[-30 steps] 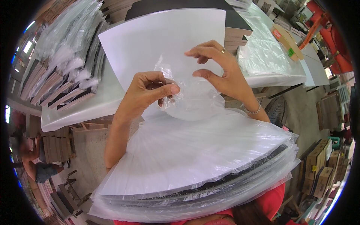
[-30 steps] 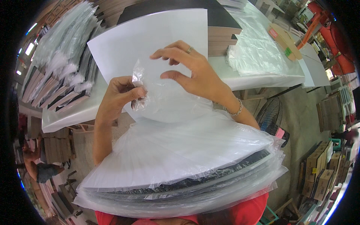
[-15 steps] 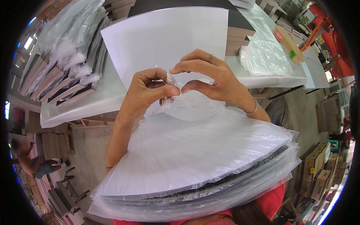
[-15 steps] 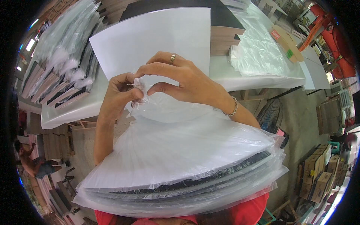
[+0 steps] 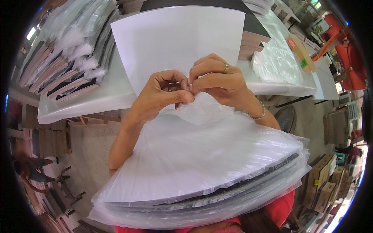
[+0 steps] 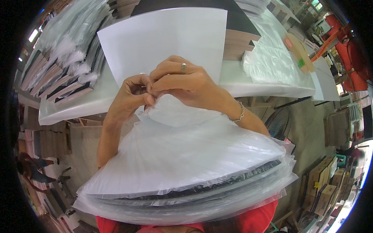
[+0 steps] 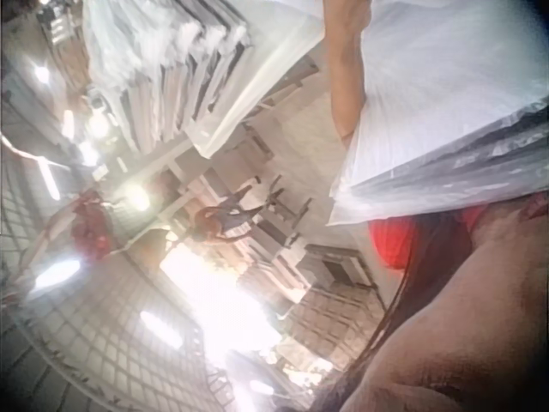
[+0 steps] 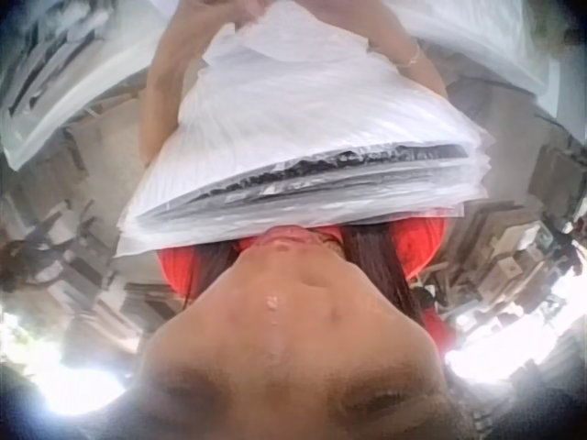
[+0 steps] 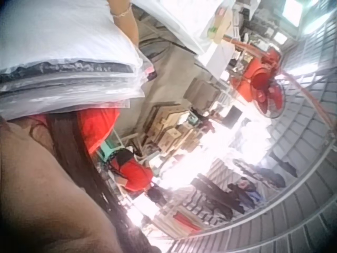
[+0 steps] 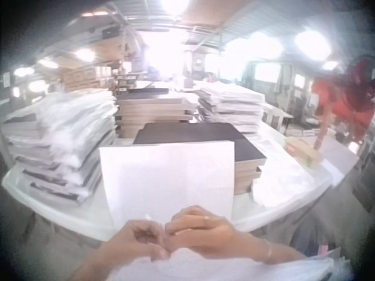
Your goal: The person repeatedly wraps flat rectangular panels in clear plastic bags. They open each bag, insert a panel, and seal the bag before moving to the next one. The process is repeated for multiple panels throughout the clip.
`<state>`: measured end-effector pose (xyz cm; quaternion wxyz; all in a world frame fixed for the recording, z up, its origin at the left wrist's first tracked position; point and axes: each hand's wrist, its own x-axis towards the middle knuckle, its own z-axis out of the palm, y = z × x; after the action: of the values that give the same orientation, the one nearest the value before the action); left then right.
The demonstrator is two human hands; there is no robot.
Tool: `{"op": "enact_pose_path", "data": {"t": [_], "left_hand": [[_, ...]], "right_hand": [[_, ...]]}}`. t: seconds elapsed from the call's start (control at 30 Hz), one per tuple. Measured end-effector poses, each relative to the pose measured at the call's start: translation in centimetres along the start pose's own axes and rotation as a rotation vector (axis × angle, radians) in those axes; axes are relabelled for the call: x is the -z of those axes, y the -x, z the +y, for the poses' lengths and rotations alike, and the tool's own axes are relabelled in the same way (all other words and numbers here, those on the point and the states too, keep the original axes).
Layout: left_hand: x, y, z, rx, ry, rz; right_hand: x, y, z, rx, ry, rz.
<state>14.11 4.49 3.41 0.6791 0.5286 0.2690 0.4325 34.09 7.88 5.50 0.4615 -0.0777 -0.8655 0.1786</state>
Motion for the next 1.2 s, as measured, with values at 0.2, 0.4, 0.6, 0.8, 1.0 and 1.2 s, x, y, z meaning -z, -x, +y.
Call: {"op": "enact_pose_path", "data": {"t": [0.2,0.4,0.6,0.8,1.0,1.2], "left_hand": [[2.5,0.3,0.3,0.034,-0.052,0.216],[1.7,-0.2,0.9,0.161,-0.258,0.053],[0.4,-1.1,0.5,0.161,-0.235,-0.170],[0.5,-0.5,0.3,0.134,-0.061,-0.133],[-0.6,-0.2,0.9,0.205,0.024,-0.093],[-0.2,-0.1,0.4,0.200,-0.126,-0.085]], "right_hand": [[2.8,1.2,0.8,-0.135,-0.322,0.086],[2.5,1.2,1.3,-0.117,-0.076,0.051],[1.9,0.9,1.1,-0.076,0.022,-0.010],[1.9,1.2,1.2,-0.090,-0.001,0.002],[1.9,1.2,1.3,-0.077,0.044,-0.012],[1.4,1.3,0.9,-0.115,0.010,-0.023]]}}
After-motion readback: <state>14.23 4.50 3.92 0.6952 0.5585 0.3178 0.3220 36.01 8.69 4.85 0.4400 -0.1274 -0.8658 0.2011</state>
